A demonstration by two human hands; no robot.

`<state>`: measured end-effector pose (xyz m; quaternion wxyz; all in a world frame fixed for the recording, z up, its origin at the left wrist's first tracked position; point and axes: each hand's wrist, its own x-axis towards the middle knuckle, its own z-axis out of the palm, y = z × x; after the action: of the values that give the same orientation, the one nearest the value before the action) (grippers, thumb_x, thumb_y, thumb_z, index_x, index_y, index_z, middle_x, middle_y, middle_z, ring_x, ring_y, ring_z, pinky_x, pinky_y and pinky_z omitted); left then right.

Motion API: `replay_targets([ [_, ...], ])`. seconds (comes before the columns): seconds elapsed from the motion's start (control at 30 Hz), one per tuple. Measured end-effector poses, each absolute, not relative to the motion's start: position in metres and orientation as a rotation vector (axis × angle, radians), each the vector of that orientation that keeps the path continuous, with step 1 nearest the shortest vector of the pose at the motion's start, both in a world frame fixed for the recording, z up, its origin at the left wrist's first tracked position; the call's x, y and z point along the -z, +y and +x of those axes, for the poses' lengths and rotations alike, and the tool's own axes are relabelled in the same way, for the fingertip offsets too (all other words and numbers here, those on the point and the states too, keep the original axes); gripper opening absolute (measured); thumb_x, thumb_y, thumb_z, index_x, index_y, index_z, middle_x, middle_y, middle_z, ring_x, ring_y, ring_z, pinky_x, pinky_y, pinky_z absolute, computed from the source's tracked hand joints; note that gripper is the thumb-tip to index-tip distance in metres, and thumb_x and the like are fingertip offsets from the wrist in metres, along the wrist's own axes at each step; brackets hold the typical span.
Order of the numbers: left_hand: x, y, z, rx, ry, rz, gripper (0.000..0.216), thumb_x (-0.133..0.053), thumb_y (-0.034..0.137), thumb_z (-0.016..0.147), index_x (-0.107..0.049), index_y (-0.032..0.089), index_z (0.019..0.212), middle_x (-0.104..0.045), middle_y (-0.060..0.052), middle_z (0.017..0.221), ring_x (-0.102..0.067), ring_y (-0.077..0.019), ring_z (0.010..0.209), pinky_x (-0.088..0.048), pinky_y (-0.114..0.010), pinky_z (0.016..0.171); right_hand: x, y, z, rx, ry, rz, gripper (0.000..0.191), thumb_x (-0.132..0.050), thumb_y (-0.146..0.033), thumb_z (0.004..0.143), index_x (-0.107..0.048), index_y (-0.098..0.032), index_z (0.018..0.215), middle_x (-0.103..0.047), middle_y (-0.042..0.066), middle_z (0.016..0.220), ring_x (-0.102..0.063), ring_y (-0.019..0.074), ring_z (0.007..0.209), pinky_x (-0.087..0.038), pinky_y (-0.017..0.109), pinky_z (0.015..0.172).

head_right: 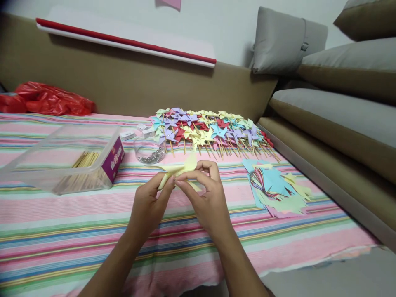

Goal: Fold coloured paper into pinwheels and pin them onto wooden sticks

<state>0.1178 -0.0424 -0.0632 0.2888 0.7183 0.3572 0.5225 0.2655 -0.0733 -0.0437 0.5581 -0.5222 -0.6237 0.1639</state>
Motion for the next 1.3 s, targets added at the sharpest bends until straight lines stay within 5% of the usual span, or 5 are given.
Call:
replay_targets([
  [0.43, 0.061, -0.044, 0.116, -1.387, 0.885, 1.938, 0.018, -0.053, 0.024, 0.1, -0.067, 0.019, 0.091, -0.074, -0.002, 0.092, -0.067, -0.0151, 0.082, -0.047, -0.024, 0.073, 0.036, -0.075, 0.265, -0.807, -1.288, -1.121, 0.008, -0.078, -0.033, 0.083, -0.076, -0.026, 0.087, -0.057, 0.003, 0.102, -0.06, 0.0194, 0.1, -0.056, 0.033, 0.087],
  [0.87, 0.065, -0.042, 0.115, -1.403, 0.85, 1.962, 0.021, -0.053, 0.021, 0.099, -0.071, 0.017, 0.109, -0.076, -0.007, 0.107, -0.07, -0.0179, 0.096, -0.049, -0.026, 0.083, 0.042, -0.077, 0.258, -0.976, -1.09, -1.063, 0.013, -0.08, -0.032, 0.083, -0.073, -0.023, 0.089, -0.072, 0.0, 0.092, -0.066, 0.0157, 0.089, -0.052, 0.029, 0.083],
  [1.1, 0.06, -0.042, 0.115, -1.351, 0.908, 1.951, 0.02, -0.052, 0.026, 0.1, -0.067, 0.019, 0.089, -0.073, -0.003, 0.09, -0.066, -0.0158, 0.08, -0.046, -0.024, 0.072, 0.044, -0.075, 0.248, -0.977, -0.877, -0.998, 0.049, -0.085, -0.031, 0.075, -0.048, -0.029, 0.106, -0.075, -0.002, 0.089, -0.071, 0.0172, 0.086, -0.055, 0.031, 0.08],
  [1.3, 0.061, -0.042, 0.115, -1.315, 0.932, 1.979, 0.022, -0.051, 0.027, 0.101, -0.064, 0.019, 0.086, -0.069, 0.0, 0.081, -0.061, -0.0138, 0.072, -0.042, -0.023, 0.067, 0.044, -0.074, 0.25, -1.032, -0.98, -1.06, 0.034, -0.079, -0.036, 0.081, -0.066, -0.023, 0.109, -0.076, 0.005, 0.104, -0.07, 0.0215, 0.102, -0.053, 0.035, 0.093],
])
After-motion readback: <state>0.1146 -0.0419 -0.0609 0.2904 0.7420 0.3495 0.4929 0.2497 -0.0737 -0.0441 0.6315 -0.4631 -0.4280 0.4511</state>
